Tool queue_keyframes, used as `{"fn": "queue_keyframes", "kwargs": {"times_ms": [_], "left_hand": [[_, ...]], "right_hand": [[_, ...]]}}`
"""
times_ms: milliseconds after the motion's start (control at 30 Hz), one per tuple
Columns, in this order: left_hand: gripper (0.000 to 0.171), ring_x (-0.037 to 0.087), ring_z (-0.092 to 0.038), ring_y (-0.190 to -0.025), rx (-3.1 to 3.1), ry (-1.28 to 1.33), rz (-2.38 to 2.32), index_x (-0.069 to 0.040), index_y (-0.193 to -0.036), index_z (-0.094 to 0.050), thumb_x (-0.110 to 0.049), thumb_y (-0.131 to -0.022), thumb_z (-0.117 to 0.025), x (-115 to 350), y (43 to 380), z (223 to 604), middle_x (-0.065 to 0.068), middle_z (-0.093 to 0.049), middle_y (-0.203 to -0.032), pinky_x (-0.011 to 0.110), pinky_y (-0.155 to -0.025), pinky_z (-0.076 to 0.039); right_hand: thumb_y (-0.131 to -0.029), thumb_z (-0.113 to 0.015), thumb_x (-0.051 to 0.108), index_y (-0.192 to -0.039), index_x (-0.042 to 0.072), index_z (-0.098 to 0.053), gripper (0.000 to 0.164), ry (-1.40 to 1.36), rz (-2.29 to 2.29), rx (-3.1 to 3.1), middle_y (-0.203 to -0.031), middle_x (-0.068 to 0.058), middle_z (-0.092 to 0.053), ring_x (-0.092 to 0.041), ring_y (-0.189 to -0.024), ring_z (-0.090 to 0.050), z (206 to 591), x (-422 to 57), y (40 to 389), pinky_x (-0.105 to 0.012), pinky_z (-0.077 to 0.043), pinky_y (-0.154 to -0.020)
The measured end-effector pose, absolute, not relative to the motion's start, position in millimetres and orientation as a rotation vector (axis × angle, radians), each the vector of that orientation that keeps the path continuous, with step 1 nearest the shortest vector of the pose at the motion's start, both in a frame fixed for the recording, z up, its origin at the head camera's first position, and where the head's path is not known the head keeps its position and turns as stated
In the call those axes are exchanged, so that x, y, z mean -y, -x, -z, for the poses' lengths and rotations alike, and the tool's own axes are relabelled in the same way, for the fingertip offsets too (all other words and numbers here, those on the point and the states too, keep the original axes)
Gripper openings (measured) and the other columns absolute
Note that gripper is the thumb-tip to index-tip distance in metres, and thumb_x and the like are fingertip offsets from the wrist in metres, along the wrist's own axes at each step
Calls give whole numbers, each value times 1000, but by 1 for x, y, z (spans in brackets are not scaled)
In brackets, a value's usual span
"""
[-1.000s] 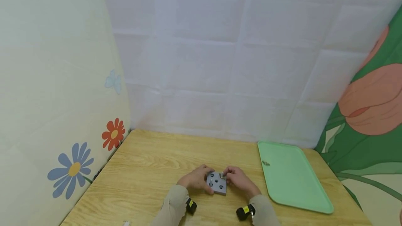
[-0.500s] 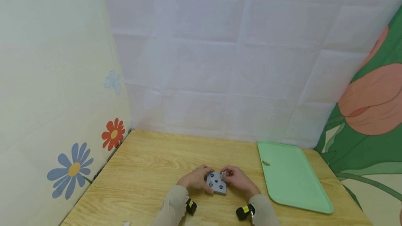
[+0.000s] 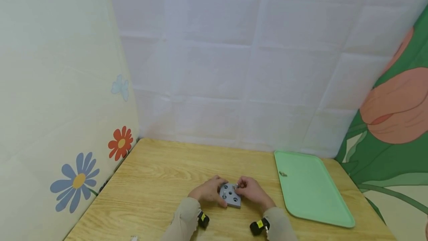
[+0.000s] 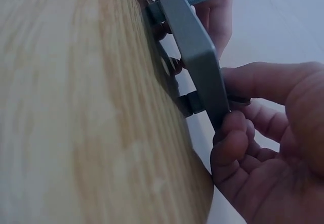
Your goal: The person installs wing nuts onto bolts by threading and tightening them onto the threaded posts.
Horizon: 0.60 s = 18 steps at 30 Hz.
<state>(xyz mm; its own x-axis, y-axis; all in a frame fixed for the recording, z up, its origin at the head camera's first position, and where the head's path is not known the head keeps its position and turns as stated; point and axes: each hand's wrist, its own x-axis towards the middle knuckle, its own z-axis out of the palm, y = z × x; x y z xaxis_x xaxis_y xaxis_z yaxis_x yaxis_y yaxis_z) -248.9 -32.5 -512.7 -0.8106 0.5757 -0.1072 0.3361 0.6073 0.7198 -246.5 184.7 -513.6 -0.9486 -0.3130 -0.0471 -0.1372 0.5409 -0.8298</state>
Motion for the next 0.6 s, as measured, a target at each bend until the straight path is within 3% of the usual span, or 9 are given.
{"fn": "queue_keyframes", "kwargs": {"times_ms": [200,367,600], "left_hand": [[75,7,-47,-95,-2516,-749,-1029,-13,-132,-53,-30,-67,-86,33,248,513,-8,-46,-111,28,-86,-41],[75,7,-47,-95,-2531,-760,-1026,-13,-131,-53,-29,-66,-87,33,247,513,-7,-46,-112,27,-85,-41],[75,7,-47,-97,-2529,-755,-1025,-13,-132,-53,-31,-67,-86,32,247,510,-7,-46,-113,28,-87,-41]], "right_hand": [[-84,-58,9,-89,3,-61,8,350,1467,-2467,-80,-3,-56,-17,-71,-51,514,-189,246,-30,-43,-61],[-93,-43,4,-92,-4,-62,20,337,1593,-2352,-78,-4,-55,-16,-68,-51,516,-193,247,-28,-44,-59],[-87,-57,2,-92,-2,-61,7,366,1520,-2438,-80,-3,-58,-15,-68,-52,514,-191,246,-29,-44,-59]]}}
